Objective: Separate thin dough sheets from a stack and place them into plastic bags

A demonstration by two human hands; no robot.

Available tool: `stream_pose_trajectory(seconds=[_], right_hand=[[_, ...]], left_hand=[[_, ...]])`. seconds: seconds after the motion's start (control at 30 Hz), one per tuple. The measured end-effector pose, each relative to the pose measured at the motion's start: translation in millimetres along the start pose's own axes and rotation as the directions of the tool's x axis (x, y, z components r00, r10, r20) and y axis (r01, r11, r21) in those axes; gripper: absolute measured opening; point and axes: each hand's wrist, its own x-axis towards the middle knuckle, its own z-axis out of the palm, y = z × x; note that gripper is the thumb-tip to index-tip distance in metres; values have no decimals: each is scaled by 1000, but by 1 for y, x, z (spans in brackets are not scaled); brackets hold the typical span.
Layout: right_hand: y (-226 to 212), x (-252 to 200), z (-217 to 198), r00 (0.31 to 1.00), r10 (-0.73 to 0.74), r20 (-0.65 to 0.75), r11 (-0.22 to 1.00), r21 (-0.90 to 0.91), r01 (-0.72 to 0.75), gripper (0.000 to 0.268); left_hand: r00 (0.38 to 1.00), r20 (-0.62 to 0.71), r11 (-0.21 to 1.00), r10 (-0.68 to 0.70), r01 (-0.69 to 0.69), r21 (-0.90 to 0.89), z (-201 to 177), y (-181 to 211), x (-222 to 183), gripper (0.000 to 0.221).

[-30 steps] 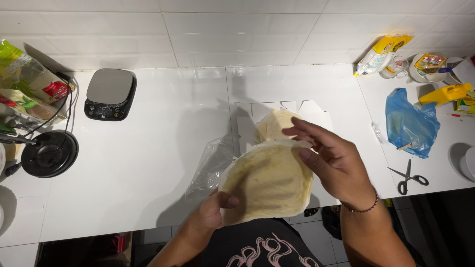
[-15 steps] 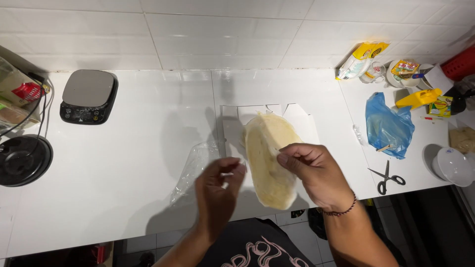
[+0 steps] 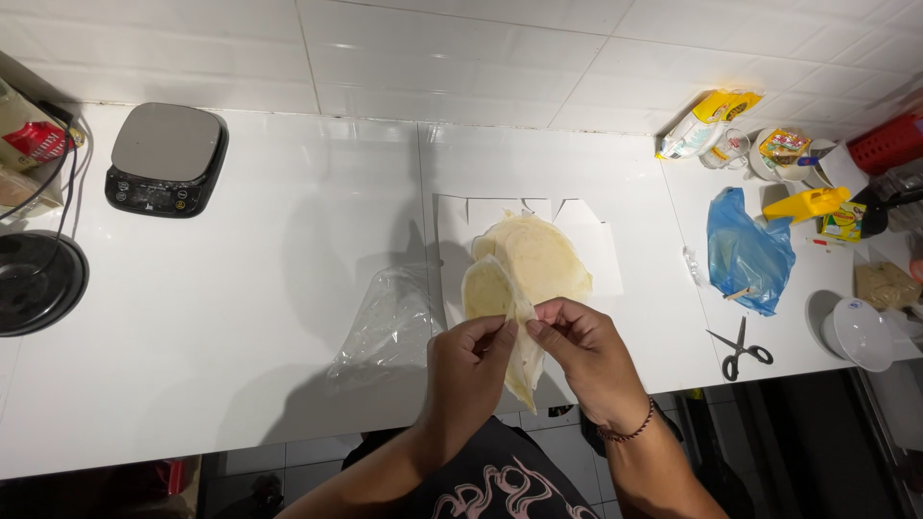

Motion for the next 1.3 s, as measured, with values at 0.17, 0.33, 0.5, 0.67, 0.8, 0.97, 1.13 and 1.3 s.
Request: stream_pose_trajectory(seconds=[0.17, 0.33, 0.5, 0.67, 0.8, 0.97, 1.13, 1.3], right_hand=[[11, 7, 5, 993, 98, -70, 989, 114, -89, 9], [19, 20, 19, 963, 248, -107, 939, 271, -212, 9], [24, 21, 45, 985, -37, -167, 929, -369, -27, 22], [45, 24, 45, 924, -300, -237, 775, -626, 92, 28], [48, 36, 39, 959, -17, -282, 954, -293, -69, 26], [51, 39, 48, 946, -73, -316, 847, -520, -108, 23], [62, 44, 43, 941, -158, -301, 856, -517, -22, 35], [67, 52, 30, 896, -265, -357, 870, -489, 63, 45]], left_hand=[[993, -89, 997, -77, 75, -28, -1, -18, 9, 26], [992, -90, 995, -91, 88, -41, -3, -26, 11, 25], [996, -78, 996, 42, -35, 80, -1, -23, 8, 25], [991, -123, 997, -46, 52, 49, -1, -43, 10, 17], [973, -150, 985, -175, 172, -30, 4, -65, 17, 17], [995, -99, 998, -35, 40, 49, 12, -56, 9, 14], [993, -115, 1000, -12, 13, 14, 12, -60, 11, 17], [941, -127, 929, -313, 276, -247, 13, -67, 8, 17]])
